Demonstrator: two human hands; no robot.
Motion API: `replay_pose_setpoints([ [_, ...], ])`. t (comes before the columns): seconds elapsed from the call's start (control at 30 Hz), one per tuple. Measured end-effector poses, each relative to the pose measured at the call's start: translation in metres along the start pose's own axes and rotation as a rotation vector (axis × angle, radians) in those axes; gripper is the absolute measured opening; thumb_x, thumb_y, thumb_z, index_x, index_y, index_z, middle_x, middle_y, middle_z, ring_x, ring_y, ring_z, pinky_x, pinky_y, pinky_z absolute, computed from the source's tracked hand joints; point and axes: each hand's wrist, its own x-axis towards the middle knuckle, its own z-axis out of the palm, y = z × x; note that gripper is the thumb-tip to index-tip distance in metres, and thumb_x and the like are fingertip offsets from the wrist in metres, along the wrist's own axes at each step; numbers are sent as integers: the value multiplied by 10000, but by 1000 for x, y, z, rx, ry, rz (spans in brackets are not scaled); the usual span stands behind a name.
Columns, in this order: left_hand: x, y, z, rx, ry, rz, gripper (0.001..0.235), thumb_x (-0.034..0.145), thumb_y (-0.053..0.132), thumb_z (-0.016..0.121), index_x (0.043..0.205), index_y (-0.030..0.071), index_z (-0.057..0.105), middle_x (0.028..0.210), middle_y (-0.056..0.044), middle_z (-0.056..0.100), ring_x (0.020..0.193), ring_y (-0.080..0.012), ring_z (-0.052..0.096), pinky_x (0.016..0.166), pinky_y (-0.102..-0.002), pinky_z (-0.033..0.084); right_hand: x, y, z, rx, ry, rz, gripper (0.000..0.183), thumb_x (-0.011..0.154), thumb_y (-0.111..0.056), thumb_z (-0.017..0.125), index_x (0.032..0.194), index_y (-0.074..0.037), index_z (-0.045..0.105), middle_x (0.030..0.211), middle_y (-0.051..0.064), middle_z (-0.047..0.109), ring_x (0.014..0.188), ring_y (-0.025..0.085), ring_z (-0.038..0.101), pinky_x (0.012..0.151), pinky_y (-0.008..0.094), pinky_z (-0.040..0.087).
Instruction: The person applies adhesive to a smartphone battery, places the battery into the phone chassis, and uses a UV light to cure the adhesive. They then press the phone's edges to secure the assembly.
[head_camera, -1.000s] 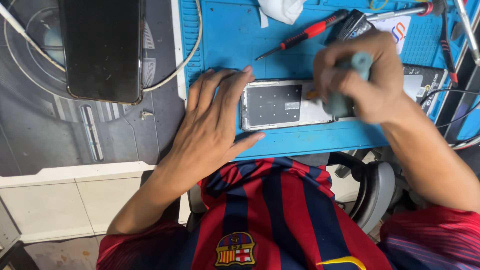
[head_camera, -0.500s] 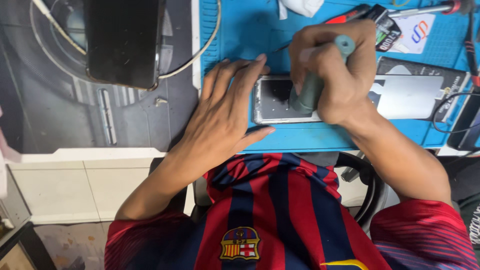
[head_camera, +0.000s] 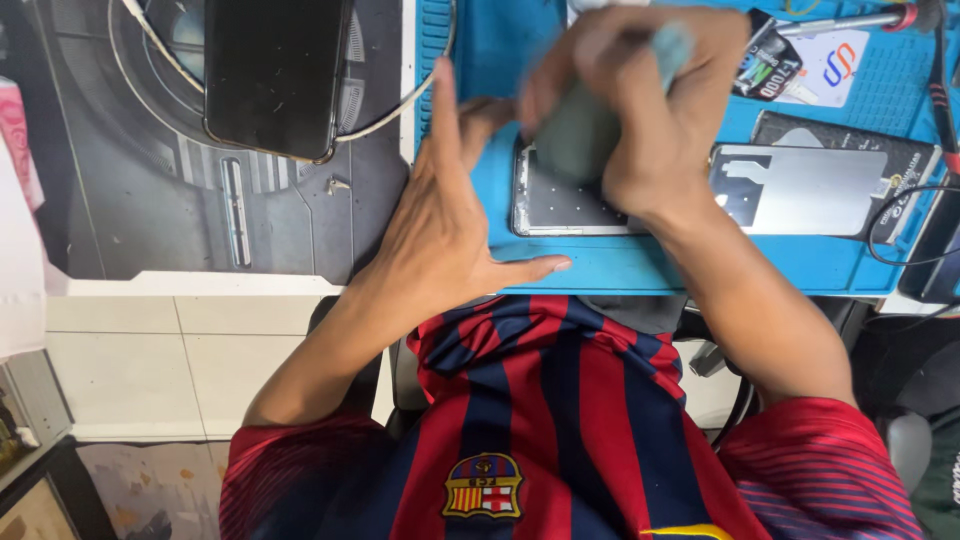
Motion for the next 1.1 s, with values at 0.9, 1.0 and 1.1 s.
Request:
replay_pose_setpoints([
  [0.9, 107, 108, 159, 468, -365, 280, 1169, 682, 180, 939, 1555, -133, 227, 1180, -177, 566, 1145, -328, 537, 1021, -442, 431, -249, 32, -197, 400, 1029, -90, 372, 1087, -346, 406, 966, -9, 506, 879, 155, 532, 725, 245, 528, 668, 377, 498],
  [1.0, 111, 109, 160, 482, -380, 289, 1203, 591, 140, 943, 1518, -161, 238, 1193, -218, 570, 1123, -358, 534, 977, -451, 434, -249, 40, -197, 433, 1030, -91, 345, 1086, -321, 427, 960, -11, 508, 875, 147, 525, 739, 233, 533, 666, 376, 498],
  [1.1, 119, 107, 159, 444, -447, 249, 1264, 541, 138, 954, 1514, -174, 210, 1158, -228, 570, 1103, -372, 538, 1001, -459, 446, -240, 39, -192, 467, 1021, -93, 321, 1081, -310, 450, 970, -15, 511, 873, 142, 526, 754, 226, 543, 673, 374, 500],
])
